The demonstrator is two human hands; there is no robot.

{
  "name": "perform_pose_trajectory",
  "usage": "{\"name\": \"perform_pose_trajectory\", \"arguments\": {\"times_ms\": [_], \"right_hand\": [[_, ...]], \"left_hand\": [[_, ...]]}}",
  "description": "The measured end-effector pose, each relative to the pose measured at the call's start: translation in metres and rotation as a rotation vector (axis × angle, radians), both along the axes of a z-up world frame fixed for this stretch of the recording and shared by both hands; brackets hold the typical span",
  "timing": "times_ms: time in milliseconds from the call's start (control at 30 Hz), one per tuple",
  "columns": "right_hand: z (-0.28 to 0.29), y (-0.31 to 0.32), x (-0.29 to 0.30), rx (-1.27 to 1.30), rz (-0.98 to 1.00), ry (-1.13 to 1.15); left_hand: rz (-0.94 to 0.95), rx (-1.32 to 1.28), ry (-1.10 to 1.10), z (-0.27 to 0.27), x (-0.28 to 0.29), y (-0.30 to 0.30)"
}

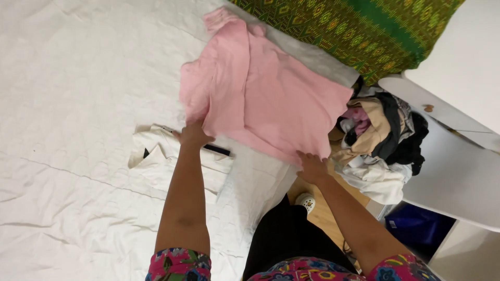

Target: The person folds a pair of black shorts on a white bedsheet, followed by a white shirt and a pink shirt. Each item is smoothed out, folded into a compact rectangle, and placed on the bed.

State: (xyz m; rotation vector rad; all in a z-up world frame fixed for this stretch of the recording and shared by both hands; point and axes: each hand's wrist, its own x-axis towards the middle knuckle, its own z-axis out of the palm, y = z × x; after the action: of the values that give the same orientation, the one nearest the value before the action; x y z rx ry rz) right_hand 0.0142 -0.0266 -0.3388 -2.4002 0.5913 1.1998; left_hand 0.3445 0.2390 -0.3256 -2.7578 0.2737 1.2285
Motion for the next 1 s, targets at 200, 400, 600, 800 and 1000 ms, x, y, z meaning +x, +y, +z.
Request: {"name": "perform_pose_trajectory", "arguments": {"times_ms": [200, 400, 600, 800, 1000], "right_hand": [[-0.03, 0.043, 0.021, 0.038, -0.112, -0.253], [-0.078, 0.043, -0.004, 0.122, 0.026, -0.035], [-0.057, 0.02, 0.005, 0.304, -0.088, -0.413], [-0.035, 0.056, 0.063, 0.306, -0.124, -0.416], [-0.09, 0.053, 0.021, 0.26, -0.15, -0.421]], "left_hand": [[-0.026, -0.233, -0.068, -0.05, -0.002, 0.001], [0.307, -0.643, 0.616, -0.031, 0.012, -0.019], [-0.177, -0.592, 0.534, -0.028, 0.052, -0.039], [-0.052, -0.511, 0.659, 0.002, 0.045, -0.062], [-0.228, -0.923, 0.736, -0.001, 0.037, -0.004]]}}
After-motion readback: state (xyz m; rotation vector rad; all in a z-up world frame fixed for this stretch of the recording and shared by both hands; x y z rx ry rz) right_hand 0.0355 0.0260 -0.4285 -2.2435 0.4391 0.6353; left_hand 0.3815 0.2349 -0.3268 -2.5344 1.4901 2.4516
